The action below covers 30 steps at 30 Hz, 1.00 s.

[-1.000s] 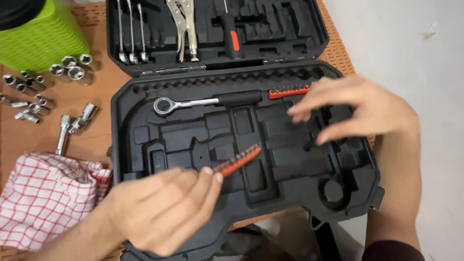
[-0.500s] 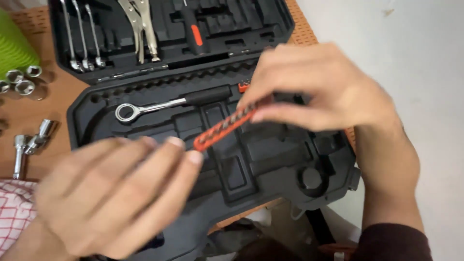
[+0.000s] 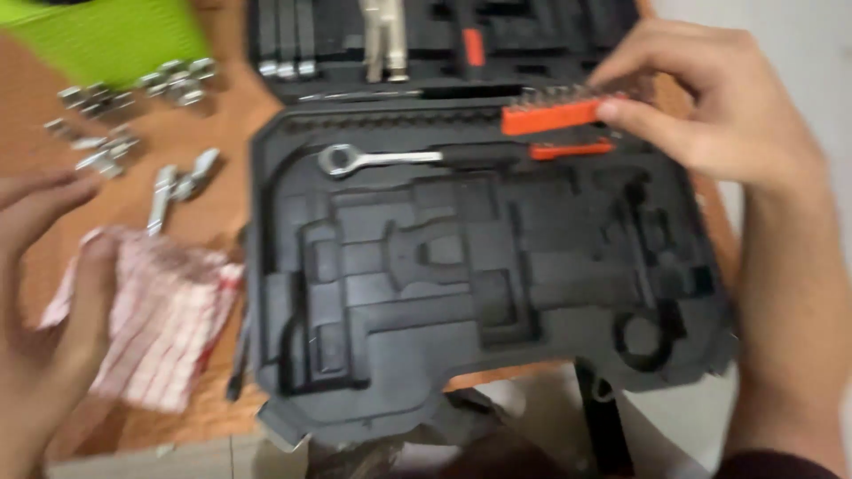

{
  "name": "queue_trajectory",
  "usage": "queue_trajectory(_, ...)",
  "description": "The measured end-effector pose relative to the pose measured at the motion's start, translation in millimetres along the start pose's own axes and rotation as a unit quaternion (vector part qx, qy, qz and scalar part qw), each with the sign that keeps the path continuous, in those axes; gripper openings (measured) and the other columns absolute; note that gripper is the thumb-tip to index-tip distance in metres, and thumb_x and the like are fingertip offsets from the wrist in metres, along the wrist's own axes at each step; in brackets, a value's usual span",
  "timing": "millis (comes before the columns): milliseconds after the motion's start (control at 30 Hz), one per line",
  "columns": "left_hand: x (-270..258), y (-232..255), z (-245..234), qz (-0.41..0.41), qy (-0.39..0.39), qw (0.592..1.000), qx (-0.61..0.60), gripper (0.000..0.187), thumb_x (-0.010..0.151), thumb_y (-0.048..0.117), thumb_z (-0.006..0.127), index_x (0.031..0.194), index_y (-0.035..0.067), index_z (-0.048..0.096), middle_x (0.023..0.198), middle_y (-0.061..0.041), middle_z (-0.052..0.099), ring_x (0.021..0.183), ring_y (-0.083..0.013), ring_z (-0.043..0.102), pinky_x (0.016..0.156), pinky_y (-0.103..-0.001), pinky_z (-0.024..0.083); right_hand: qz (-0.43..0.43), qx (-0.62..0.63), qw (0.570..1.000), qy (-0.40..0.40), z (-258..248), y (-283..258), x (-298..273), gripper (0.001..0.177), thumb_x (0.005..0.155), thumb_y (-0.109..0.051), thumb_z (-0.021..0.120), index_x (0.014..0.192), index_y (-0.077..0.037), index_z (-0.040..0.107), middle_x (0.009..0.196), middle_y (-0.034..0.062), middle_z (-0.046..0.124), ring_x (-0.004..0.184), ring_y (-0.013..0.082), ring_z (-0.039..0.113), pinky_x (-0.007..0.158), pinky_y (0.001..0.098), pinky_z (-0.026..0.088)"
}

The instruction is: The person wipes a small orange-handled tool with a red-and-white checkered cloth, then places it into a black plastic toolbox. They repeat this process with a second similar tool, wiping it and placing it into the toolbox. The person also briefly handles a set of Allen keys and a wrench on the table.

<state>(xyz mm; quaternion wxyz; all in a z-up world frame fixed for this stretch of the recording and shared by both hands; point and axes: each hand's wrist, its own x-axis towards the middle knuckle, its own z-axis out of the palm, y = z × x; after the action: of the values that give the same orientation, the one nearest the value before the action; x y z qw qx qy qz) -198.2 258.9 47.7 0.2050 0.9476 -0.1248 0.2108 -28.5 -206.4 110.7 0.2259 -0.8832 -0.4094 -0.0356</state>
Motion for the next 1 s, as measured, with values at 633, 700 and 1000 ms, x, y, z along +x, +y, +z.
queue_trajectory(633, -28.2, -13.5, -34.9, 0.038, 0.171, 0.984, 0.009, 0.013, 0.109, 0.004, 0.067, 0.118, -0.005, 0.072, 0.107, -0.017, 0.077, 0.089, -0.0248, 0.072, 0.080, -0.036, 0.058, -0.192, 0.021, 0.980, -0.056, 134.1, -203.5, 154.6, 0.080, 0.079, -0.047, 0.093, 0.120, 0.006, 0.050, 0.116, 0.0219, 0.053, 0.090, 0.0292, 0.059, 0.079, 0.0409, 0.052)
queue_trajectory(700, -40.7, -24.7, -40.3, -0.008, 0.237, 0.971, -0.018, 0.011, 0.112, -0.003, 0.067, 0.119, -0.011, 0.069, 0.106, -0.021, 0.074, 0.087, -0.0253, 0.069, 0.079, -0.035, 0.057, -0.190, -0.089, 0.970, -0.121, 145.9, -241.7, 165.1, 0.076, 0.081, -0.055, 0.089, 0.115, 0.006, 0.058, 0.109, 0.0188, 0.061, 0.078, 0.0228, 0.063, 0.061, 0.0333, 0.056)
queue_trajectory(1000, -50.7, -48.0, -33.1, -0.146, 0.306, 0.924, -0.179, 0.013, 0.117, -0.007, 0.069, 0.124, -0.013, 0.061, 0.108, -0.018, 0.064, 0.094, -0.0201, 0.061, 0.085, -0.030, 0.053, -0.322, -0.275, 0.885, -0.195, 263.1, -275.2, 150.1, 0.052, 0.089, -0.054, 0.060, 0.109, -0.008, 0.071, 0.099, 0.0128, 0.073, 0.089, 0.0300, 0.068, 0.080, 0.0477, 0.051)
